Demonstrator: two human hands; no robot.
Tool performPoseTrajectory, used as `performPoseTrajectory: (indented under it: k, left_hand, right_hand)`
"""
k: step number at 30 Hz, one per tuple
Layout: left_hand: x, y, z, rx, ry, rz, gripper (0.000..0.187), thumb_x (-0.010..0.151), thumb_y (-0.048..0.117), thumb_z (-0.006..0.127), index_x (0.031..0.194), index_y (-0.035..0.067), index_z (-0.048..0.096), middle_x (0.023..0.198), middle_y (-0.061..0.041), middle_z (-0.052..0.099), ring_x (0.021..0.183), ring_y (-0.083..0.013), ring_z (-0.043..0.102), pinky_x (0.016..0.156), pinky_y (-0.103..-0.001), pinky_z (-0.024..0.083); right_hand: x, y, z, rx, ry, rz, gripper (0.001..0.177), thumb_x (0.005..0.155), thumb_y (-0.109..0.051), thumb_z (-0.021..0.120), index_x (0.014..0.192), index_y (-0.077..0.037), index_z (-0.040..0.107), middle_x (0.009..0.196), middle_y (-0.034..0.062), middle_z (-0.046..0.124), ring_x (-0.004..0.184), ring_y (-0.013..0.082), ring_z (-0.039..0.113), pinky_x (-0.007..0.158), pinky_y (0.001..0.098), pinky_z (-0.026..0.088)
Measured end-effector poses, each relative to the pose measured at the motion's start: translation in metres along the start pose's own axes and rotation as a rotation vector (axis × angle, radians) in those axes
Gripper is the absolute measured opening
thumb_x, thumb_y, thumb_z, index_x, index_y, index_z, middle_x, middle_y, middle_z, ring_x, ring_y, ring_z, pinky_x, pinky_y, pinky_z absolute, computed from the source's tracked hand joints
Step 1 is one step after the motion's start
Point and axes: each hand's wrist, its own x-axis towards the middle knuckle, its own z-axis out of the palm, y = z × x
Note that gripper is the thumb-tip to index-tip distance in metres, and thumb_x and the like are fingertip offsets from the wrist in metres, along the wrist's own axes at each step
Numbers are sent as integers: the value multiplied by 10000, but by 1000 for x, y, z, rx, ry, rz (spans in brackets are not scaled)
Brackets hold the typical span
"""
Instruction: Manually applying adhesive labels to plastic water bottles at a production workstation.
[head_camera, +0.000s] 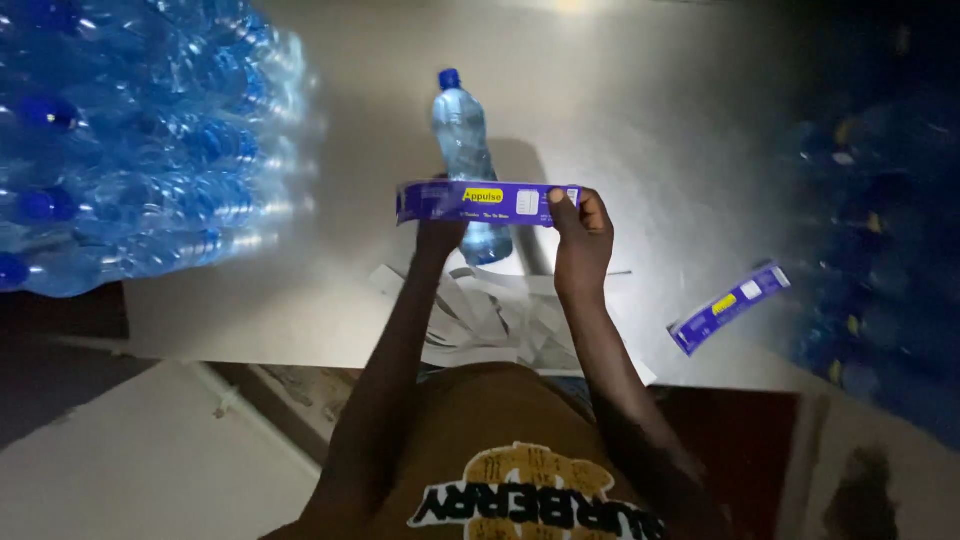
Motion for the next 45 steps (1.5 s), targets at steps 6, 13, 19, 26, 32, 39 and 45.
performPoseTrajectory:
  k: [6,13,19,26,32,39,45]
  left_hand:
    - [109,34,-150,-1487,-648,-1503,1213,857,389,1022,1726,116,221,1719,-185,408,1499,-407,502,1314,-708,276]
    - [148,34,-169,-1140,-118,-2136,185,1006,298,880,1113,189,776,990,16,779,859,-109,697,792,-343,583]
    - [150,37,-171,-1207,-81,-2148,204,1001,251,891,1191,208,829,1087,37,818,915,-60,695,917,-328,572]
    - [149,35,-166,-1286,-49,-2203,288,945,279,946,1191,180,835,1110,-57,832,923,-167,774,950,-424,591]
    - [141,45,-165,-1223,-39,-2220,272,978,227,908,1240,200,843,1153,4,838,995,-68,760,969,-333,583]
    - [145,43,-164,-1223,-1,-2215,309,920,275,969,1195,211,844,1102,-11,843,934,-116,772,938,-391,599]
    - [137,43,-160,-1120,-129,-2207,298,927,275,963,1182,199,830,1096,-13,826,935,-100,739,940,-386,581]
  right_hand:
    - [10,41,20,-145,-155,119,172,1125,-265,760,1037,-120,732,842,-36,563,832,74,513,880,310,478]
    - [5,57,12,-252,-163,154,228,1147,-220,717,945,-125,669,795,-49,478,797,71,454,814,300,415]
    - [8,72,-2,-319,-147,109,216,1157,-194,712,965,-103,673,798,-31,526,808,76,488,817,301,442]
    - [9,75,-9,-478,-87,161,234,1146,-222,738,962,-93,671,795,-14,554,782,87,493,779,310,440]
    - [11,72,-3,-441,-55,187,251,1131,-262,771,956,-122,659,805,-37,568,784,74,505,780,294,446]
    - [13,85,-11,-443,-70,182,255,1138,-281,755,976,-101,677,810,-4,589,775,98,532,782,322,463]
    - [15,99,-12,-440,-55,161,258,1127,-260,776,952,-112,658,812,-13,586,805,88,532,799,328,469]
